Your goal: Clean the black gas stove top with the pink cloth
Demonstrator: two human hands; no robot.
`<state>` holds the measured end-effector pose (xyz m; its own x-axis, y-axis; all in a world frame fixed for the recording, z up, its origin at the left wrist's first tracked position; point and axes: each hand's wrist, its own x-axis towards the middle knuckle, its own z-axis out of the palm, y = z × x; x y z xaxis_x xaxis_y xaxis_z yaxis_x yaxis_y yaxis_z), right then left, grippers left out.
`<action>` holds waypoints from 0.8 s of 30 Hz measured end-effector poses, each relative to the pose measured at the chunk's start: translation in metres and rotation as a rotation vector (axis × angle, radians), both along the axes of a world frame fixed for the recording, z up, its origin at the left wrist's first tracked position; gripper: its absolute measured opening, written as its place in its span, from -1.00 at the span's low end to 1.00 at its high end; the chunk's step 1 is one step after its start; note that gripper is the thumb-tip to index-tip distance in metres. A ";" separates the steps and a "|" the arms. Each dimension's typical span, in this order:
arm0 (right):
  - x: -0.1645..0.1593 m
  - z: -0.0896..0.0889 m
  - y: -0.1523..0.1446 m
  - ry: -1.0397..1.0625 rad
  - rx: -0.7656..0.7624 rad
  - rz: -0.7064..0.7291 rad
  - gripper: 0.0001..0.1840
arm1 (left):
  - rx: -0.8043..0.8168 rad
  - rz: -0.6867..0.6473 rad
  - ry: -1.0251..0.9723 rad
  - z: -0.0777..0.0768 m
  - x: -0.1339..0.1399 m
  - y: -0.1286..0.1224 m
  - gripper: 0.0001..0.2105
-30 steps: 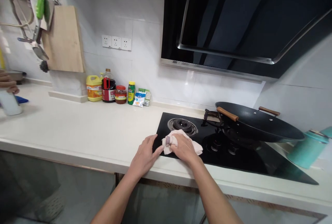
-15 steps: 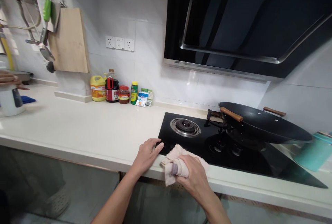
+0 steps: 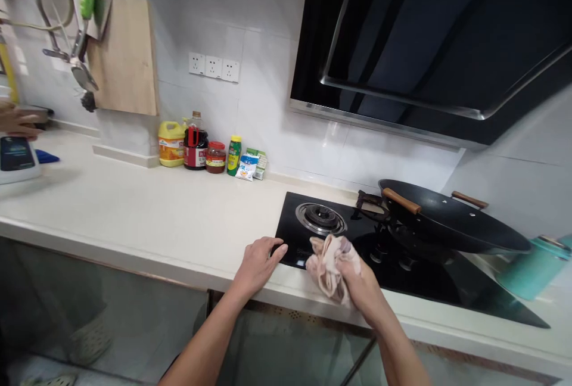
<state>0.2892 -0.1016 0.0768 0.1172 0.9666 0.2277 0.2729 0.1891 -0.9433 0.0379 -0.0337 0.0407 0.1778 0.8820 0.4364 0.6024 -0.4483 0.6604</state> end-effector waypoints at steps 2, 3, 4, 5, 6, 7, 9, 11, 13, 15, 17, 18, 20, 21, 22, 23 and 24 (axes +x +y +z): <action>0.003 0.005 0.019 0.078 0.000 0.012 -0.41 | 0.001 0.003 0.011 0.001 0.000 -0.001 -0.59; 0.006 0.006 0.029 0.064 0.003 0.002 -0.38 | -0.002 0.006 0.017 0.001 0.000 -0.001 -0.58; 0.010 0.005 0.040 0.032 0.012 -0.027 -0.37 | -0.005 0.008 0.022 0.002 0.000 -0.001 -0.58; 0.016 0.003 0.050 -0.017 0.022 -0.068 -0.38 | -0.006 0.009 0.026 0.002 0.000 -0.002 -0.58; 0.022 -0.001 0.059 -0.072 0.036 -0.116 -0.40 | -0.005 0.010 0.028 0.002 0.000 -0.001 -0.58; 0.030 -0.005 0.067 -0.117 0.052 -0.166 -0.43 | -0.003 0.010 0.029 0.001 0.000 -0.001 -0.59; 0.045 -0.012 0.074 -0.170 0.081 -0.237 -0.49 | 0.004 0.006 0.030 -0.001 0.000 0.000 -0.60; 0.056 -0.016 0.074 -0.223 0.115 -0.282 -0.53 | 0.008 0.005 0.038 -0.003 0.000 0.001 -0.61; 0.057 -0.016 0.066 -0.268 0.148 -0.301 -0.54 | 0.015 0.012 0.050 -0.004 0.001 0.001 -0.61; 0.045 -0.012 0.056 -0.343 0.190 -0.280 -0.56 | 0.023 0.017 0.059 -0.004 0.001 0.001 -0.62; 0.024 -0.009 0.046 -0.511 0.244 -0.221 -0.59 | 0.028 0.016 0.064 -0.004 0.001 0.000 -0.64; 0.012 -0.009 0.042 -0.630 0.268 -0.174 -0.60 | 0.028 0.015 0.067 -0.003 0.000 -0.001 -0.64; -0.008 -0.013 0.036 -0.883 0.292 -0.066 -0.61 | 0.025 0.016 0.075 -0.003 0.000 -0.002 -0.66; -0.015 -0.017 0.035 -0.980 0.286 -0.025 -0.60 | 0.025 0.020 0.079 -0.003 0.000 -0.002 -0.66; -0.018 -0.022 0.034 -1.051 0.272 0.000 -0.58 | 0.024 0.022 0.082 -0.004 0.000 -0.002 -0.67; -0.017 -0.027 0.033 -1.094 0.251 0.008 -0.55 | 0.025 0.023 0.084 -0.004 0.000 -0.002 -0.67; -0.012 -0.033 0.033 -1.111 0.225 0.003 -0.51 | 0.028 0.021 0.084 -0.004 0.000 -0.003 -0.68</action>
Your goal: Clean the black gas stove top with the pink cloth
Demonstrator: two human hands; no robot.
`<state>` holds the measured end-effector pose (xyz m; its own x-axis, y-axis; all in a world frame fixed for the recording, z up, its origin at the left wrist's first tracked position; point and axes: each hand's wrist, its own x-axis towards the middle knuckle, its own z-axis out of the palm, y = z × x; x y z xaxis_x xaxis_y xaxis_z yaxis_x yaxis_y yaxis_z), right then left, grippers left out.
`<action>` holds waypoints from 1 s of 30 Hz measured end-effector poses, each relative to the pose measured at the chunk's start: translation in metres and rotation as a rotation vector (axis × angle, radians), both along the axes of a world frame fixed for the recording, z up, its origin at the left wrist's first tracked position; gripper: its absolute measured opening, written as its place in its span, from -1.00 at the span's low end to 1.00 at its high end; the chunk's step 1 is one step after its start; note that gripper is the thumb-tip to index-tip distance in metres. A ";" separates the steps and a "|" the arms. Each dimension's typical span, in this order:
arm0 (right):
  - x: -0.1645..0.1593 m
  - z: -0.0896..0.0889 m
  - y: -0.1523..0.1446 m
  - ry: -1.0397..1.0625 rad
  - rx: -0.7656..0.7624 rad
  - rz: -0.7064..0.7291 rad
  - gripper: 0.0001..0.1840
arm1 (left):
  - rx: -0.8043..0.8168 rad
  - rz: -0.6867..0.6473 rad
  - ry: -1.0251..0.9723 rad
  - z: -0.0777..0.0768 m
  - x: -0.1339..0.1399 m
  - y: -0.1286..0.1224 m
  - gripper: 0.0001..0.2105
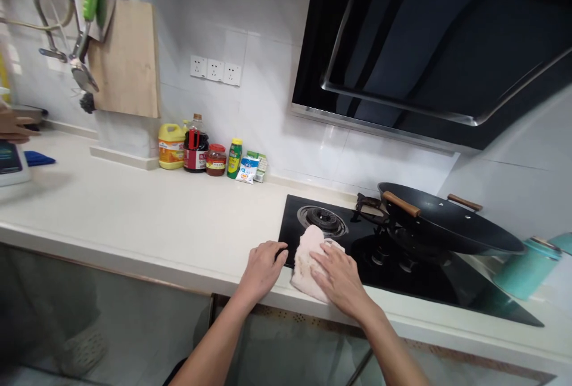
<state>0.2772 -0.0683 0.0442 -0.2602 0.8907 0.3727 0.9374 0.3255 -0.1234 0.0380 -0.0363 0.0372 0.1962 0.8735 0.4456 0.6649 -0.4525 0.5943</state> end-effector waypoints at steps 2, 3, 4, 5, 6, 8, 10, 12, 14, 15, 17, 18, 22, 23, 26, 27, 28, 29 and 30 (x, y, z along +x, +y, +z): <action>0.019 -0.009 0.001 0.019 -0.046 -0.034 -0.42 | 0.003 -0.008 -0.004 0.000 0.000 -0.001 -0.69; 0.032 -0.013 0.001 0.036 -0.072 -0.043 -0.38 | 0.002 -0.013 -0.008 0.000 0.000 -0.001 -0.70; 0.046 -0.015 0.000 0.054 -0.098 -0.052 -0.36 | 0.000 -0.019 -0.013 0.001 0.000 -0.002 -0.70; 0.060 -0.016 -0.001 0.069 -0.122 -0.061 -0.35 | -0.003 -0.021 -0.018 0.001 0.000 -0.002 -0.70; 0.074 -0.016 -0.003 0.082 -0.141 -0.071 -0.35 | -0.007 -0.022 -0.021 0.001 0.001 -0.003 -0.70; 0.099 -0.014 -0.008 0.086 -0.163 -0.094 -0.39 | -0.008 -0.020 -0.021 0.002 0.001 -0.004 -0.70; 0.116 -0.009 -0.014 0.054 -0.149 -0.134 -0.45 | -0.001 -0.017 -0.014 0.002 0.002 -0.004 -0.71; 0.124 -0.001 -0.019 0.013 -0.088 -0.202 -0.51 | 0.006 -0.016 -0.006 0.002 0.002 -0.004 -0.72; 0.121 0.006 -0.022 0.002 -0.011 -0.240 -0.55 | 0.009 -0.016 0.006 0.002 0.002 -0.003 -0.72; 0.116 0.009 -0.022 0.010 0.022 -0.232 -0.54 | 0.010 -0.016 0.013 0.001 0.002 -0.003 -0.72; 0.098 0.012 -0.020 0.038 0.070 -0.174 -0.52 | 0.012 -0.017 0.027 0.001 0.002 -0.002 -0.73; 0.086 0.011 -0.018 0.047 0.080 -0.139 -0.50 | 0.016 -0.017 0.033 0.001 0.002 -0.001 -0.73; 0.030 -0.002 -0.006 0.016 -0.036 -0.083 -0.43 | 0.031 -0.016 0.027 -0.002 0.001 -0.001 -0.72; 0.018 -0.005 -0.003 0.005 -0.086 -0.091 -0.39 | 0.029 -0.016 0.013 -0.002 0.001 0.000 -0.72; -0.008 -0.006 0.008 -0.006 -0.189 -0.113 -0.29 | 0.030 -0.002 -0.054 -0.006 0.002 0.002 -0.66; -0.015 -0.002 0.013 -0.004 -0.213 -0.109 -0.26 | 0.040 0.012 -0.079 -0.007 0.002 0.004 -0.64; -0.021 0.003 0.018 -0.001 -0.239 -0.102 -0.24 | 0.053 0.028 -0.101 -0.009 0.002 0.005 -0.61; -0.028 0.008 0.023 0.004 -0.264 -0.093 -0.23 | 0.066 0.045 -0.119 -0.010 0.003 0.007 -0.59; -0.036 0.014 0.028 0.010 -0.288 -0.079 -0.21 | 0.075 0.062 -0.133 -0.012 0.003 0.009 -0.58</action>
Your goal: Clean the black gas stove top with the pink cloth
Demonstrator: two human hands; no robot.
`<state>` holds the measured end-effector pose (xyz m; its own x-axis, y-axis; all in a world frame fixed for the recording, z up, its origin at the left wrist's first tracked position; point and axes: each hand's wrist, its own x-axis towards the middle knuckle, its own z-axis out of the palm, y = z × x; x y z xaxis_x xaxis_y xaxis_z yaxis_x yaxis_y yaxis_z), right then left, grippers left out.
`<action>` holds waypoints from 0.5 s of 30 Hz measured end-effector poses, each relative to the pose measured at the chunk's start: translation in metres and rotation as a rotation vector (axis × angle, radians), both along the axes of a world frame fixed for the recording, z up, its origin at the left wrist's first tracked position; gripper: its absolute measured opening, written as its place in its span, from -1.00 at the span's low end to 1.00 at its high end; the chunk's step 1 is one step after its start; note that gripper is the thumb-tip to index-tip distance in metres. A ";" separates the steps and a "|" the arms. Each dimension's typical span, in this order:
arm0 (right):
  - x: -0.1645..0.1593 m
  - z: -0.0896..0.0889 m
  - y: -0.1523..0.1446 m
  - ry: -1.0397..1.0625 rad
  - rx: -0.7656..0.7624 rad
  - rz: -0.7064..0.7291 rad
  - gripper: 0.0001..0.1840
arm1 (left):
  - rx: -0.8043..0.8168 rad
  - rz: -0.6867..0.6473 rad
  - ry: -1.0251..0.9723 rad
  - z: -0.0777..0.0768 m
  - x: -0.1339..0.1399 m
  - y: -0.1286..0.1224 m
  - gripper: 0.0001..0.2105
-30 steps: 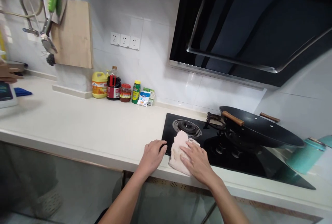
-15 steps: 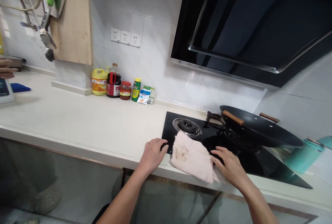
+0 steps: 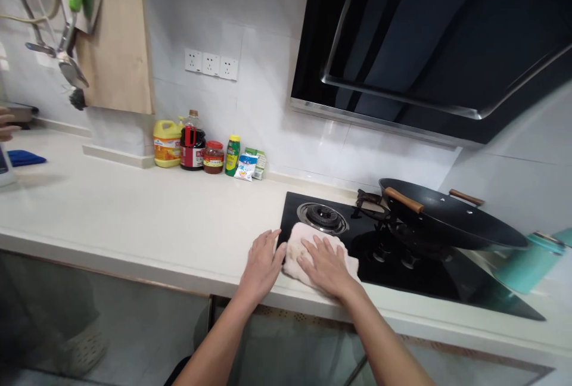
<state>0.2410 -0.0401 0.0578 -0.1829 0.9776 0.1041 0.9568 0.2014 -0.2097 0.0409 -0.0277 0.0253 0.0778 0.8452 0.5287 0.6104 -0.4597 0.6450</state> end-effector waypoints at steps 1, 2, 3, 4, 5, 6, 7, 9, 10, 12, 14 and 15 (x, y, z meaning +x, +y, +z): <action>-0.009 0.005 0.005 0.010 -0.020 0.016 -0.21 | 0.004 0.014 -0.011 -0.001 0.000 0.001 -0.57; -0.018 0.008 0.009 0.018 -0.033 0.037 -0.21 | 0.006 0.023 -0.021 -0.003 0.000 0.003 -0.56; -0.027 0.010 0.012 0.025 -0.038 0.063 -0.22 | 0.006 0.029 -0.029 -0.003 -0.001 0.004 -0.57; -0.037 0.010 0.014 0.030 -0.035 0.097 -0.23 | 0.005 0.032 -0.036 -0.004 -0.002 0.005 -0.57; -0.045 0.010 0.013 0.032 -0.025 0.136 -0.25 | 0.007 0.034 -0.041 -0.004 -0.002 0.005 -0.58; -0.051 0.008 0.011 0.035 -0.008 0.173 -0.27 | 0.011 0.032 -0.041 -0.003 -0.003 0.006 -0.58; -0.055 0.006 0.008 0.042 0.011 0.210 -0.28 | 0.014 0.023 -0.033 -0.003 -0.004 0.006 -0.59; -0.055 0.004 -0.002 0.076 0.035 0.282 -0.29 | 0.013 -0.011 0.008 -0.001 -0.005 0.005 -0.62; -0.051 0.003 -0.007 0.102 0.037 0.320 -0.28 | 0.010 -0.028 0.038 0.000 -0.005 0.005 -0.64; -0.034 0.004 -0.016 0.177 0.033 0.396 -0.32 | -0.004 -0.040 0.106 0.003 -0.005 0.002 -0.67; -0.007 0.004 -0.022 0.272 0.057 0.415 -0.45 | -0.021 -0.017 0.182 0.008 -0.005 -0.002 -0.70; 0.010 0.003 -0.024 0.319 0.096 0.389 -0.52 | -0.027 -0.008 0.227 0.012 -0.006 -0.004 -0.71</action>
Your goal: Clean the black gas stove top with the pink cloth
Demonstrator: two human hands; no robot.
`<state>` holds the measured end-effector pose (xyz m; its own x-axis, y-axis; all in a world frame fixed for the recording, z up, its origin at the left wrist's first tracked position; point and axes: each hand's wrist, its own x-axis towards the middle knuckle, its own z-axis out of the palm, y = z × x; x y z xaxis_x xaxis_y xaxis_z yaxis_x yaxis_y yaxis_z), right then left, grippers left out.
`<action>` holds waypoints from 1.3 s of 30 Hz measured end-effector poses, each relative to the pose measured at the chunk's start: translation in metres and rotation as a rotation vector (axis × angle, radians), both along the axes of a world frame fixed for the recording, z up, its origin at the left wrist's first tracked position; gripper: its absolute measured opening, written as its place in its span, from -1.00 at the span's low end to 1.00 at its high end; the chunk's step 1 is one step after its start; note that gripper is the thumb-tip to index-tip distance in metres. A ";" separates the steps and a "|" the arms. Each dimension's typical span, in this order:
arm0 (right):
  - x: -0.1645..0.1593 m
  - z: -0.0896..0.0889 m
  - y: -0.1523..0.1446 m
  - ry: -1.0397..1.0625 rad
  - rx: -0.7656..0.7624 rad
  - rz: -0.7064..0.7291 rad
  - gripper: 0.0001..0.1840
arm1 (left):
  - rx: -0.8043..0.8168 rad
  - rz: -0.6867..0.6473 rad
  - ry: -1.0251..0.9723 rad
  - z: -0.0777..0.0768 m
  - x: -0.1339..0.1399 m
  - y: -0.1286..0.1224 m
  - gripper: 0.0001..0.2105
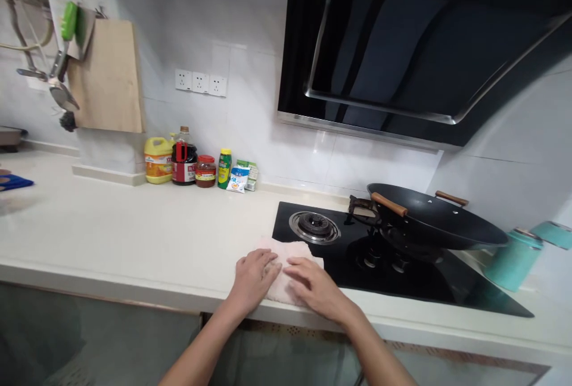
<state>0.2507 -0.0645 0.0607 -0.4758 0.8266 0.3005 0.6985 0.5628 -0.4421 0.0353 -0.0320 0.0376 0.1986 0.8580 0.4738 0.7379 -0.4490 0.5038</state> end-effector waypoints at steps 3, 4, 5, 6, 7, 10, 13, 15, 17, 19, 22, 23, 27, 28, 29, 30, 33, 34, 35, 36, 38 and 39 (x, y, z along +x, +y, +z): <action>0.058 -0.007 -0.004 0.127 0.150 -0.195 -0.61 | 0.010 0.017 0.150 0.018 0.003 -0.005 -0.71; 0.079 -0.010 -0.006 0.146 0.197 -0.263 -0.61 | 0.021 0.023 0.191 0.025 0.006 -0.005 -0.69; 0.098 -0.014 -0.007 0.152 0.226 -0.322 -0.60 | 0.023 0.025 0.225 0.032 0.010 -0.004 -0.64; 0.116 -0.017 -0.008 0.152 0.237 -0.371 -0.60 | 0.005 0.012 0.252 0.037 0.016 -0.003 -0.56; 0.131 -0.021 -0.009 0.151 0.235 -0.413 -0.59 | -0.035 -0.022 0.276 0.040 0.024 0.000 -0.47; 0.156 -0.032 -0.011 0.135 0.208 -0.500 -0.55 | -0.176 -0.166 0.343 0.040 0.052 0.007 -0.21; 0.157 -0.040 -0.009 0.042 0.215 -0.503 -0.57 | -0.207 -0.207 0.397 0.032 0.084 0.007 -0.14; 0.154 -0.041 -0.008 -0.013 0.220 -0.482 -0.55 | -0.209 -0.232 0.430 0.027 0.103 0.000 -0.14; 0.154 -0.041 -0.007 -0.003 0.203 -0.477 -0.51 | -0.208 -0.287 0.443 0.024 0.119 -0.010 -0.17; 0.158 -0.042 -0.005 0.041 0.177 -0.479 -0.47 | -0.188 -0.348 0.430 0.021 0.132 -0.018 -0.23; 0.165 -0.046 -0.001 0.062 0.163 -0.479 -0.48 | -0.114 -0.403 0.411 0.019 0.142 -0.022 -0.38; 0.167 -0.048 0.001 0.060 0.161 -0.479 -0.49 | -0.091 -0.405 0.407 0.019 0.143 -0.021 -0.44; 0.170 -0.053 0.003 0.079 0.146 -0.477 -0.50 | -0.059 -0.383 0.391 0.023 0.135 -0.013 -0.54; 0.170 -0.053 0.003 0.084 0.146 -0.478 -0.50 | -0.046 -0.378 0.385 0.025 0.129 -0.011 -0.55; 0.170 -0.053 0.002 0.085 0.147 -0.476 -0.51 | -0.029 -0.373 0.377 0.025 0.122 -0.009 -0.56; 0.169 -0.053 0.001 0.085 0.147 -0.472 -0.51 | -0.009 -0.367 0.367 0.025 0.113 -0.008 -0.58; 0.170 -0.052 -0.001 0.082 0.138 -0.460 -0.55 | 0.023 -0.315 0.347 0.024 0.077 -0.003 -0.58; 0.170 -0.052 -0.002 0.085 0.134 -0.456 -0.56 | 0.016 -0.288 0.355 0.023 0.062 -0.001 -0.56; 0.171 -0.051 -0.003 0.091 0.131 -0.455 -0.57 | 0.000 -0.255 0.371 0.023 0.046 0.002 -0.52; 0.171 -0.051 -0.004 0.097 0.127 -0.451 -0.58 | -0.024 -0.219 0.396 0.023 0.029 0.005 -0.47; 0.172 -0.050 -0.005 0.109 0.117 -0.443 -0.59 | -0.085 -0.147 0.462 0.026 -0.008 0.011 -0.40; 0.172 -0.050 -0.006 0.112 0.113 -0.439 -0.60 | -0.123 -0.111 0.500 0.029 -0.027 0.013 -0.38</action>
